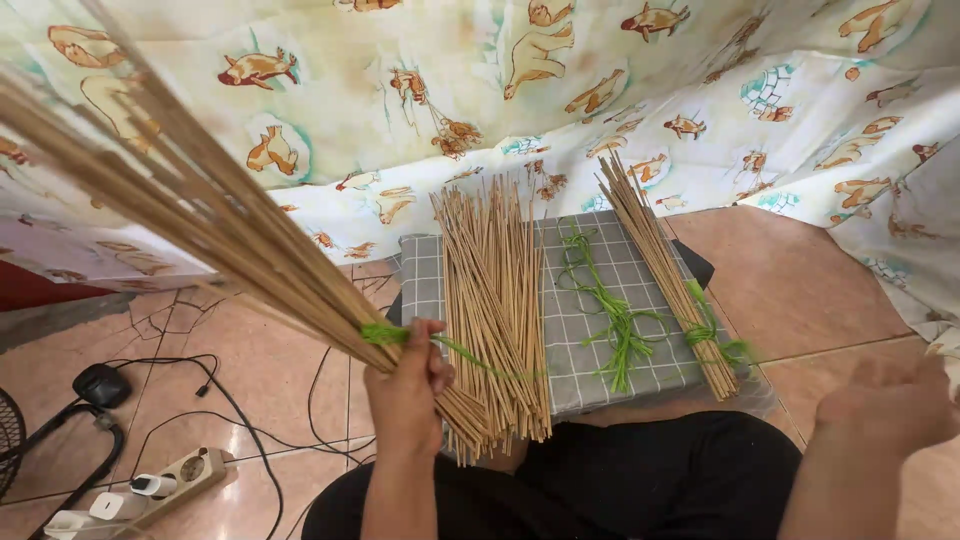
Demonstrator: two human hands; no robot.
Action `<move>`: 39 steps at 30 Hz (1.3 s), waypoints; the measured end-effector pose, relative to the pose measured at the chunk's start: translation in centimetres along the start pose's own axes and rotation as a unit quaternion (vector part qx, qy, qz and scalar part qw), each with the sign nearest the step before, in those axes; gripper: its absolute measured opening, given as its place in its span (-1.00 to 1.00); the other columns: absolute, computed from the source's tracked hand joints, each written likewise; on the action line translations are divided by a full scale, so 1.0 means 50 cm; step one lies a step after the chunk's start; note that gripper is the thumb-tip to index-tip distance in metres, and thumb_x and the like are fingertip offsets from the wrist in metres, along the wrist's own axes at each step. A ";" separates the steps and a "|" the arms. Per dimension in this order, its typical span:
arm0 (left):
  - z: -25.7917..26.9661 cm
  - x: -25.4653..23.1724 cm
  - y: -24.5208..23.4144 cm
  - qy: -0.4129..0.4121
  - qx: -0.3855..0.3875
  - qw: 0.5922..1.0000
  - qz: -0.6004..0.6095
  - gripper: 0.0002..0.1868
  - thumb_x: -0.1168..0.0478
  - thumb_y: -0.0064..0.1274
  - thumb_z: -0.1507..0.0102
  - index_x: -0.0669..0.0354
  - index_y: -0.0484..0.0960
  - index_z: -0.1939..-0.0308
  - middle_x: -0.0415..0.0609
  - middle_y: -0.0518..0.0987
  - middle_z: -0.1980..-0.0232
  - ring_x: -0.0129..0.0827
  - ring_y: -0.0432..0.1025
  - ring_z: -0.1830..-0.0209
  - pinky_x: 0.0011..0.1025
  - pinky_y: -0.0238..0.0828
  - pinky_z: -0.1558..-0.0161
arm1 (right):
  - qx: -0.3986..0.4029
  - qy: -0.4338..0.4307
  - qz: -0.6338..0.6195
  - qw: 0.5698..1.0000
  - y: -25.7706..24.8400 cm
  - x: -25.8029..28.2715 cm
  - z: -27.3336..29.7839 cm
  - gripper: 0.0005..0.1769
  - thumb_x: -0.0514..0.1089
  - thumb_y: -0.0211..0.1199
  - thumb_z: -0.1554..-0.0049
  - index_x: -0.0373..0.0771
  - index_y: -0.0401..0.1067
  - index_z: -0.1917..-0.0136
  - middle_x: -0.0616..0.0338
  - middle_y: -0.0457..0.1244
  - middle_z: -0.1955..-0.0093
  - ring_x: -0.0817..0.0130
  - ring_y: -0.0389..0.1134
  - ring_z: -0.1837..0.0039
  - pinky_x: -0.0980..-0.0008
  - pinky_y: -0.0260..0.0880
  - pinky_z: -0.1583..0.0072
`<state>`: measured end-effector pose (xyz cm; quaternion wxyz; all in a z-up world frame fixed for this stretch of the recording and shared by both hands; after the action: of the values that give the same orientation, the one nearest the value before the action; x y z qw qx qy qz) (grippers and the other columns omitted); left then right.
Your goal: Tying bundles of wooden sticks together using green plastic strips.
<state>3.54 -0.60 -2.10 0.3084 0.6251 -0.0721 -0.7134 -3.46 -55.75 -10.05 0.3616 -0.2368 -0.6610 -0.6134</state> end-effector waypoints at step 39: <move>0.085 0.152 0.105 -0.147 0.253 0.949 0.114 -0.52 0.02 -0.06 -0.44 0.14 0.35 0.55 -0.14 0.19 0.66 -0.44 0.09 0.64 -0.37 0.20 0.38 | 0.719 0.426 0.257 0.484 0.154 -0.060 0.631 -0.91 -0.34 0.24 -0.03 -0.39 0.46 0.31 0.12 0.24 0.50 0.42 0.17 0.47 0.51 0.16 0.36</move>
<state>1.17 -10.02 -5.11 0.2052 0.5582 -0.3655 -0.7161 -1.67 -23.34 -7.02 0.7848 0.2374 -0.5466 0.1701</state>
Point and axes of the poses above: each hand's wrist, its own z-axis away from the middle knuckle, its own y-axis out of the palm, x = y × z, the point moved 4 cm from there along -z, towards the middle knuckle
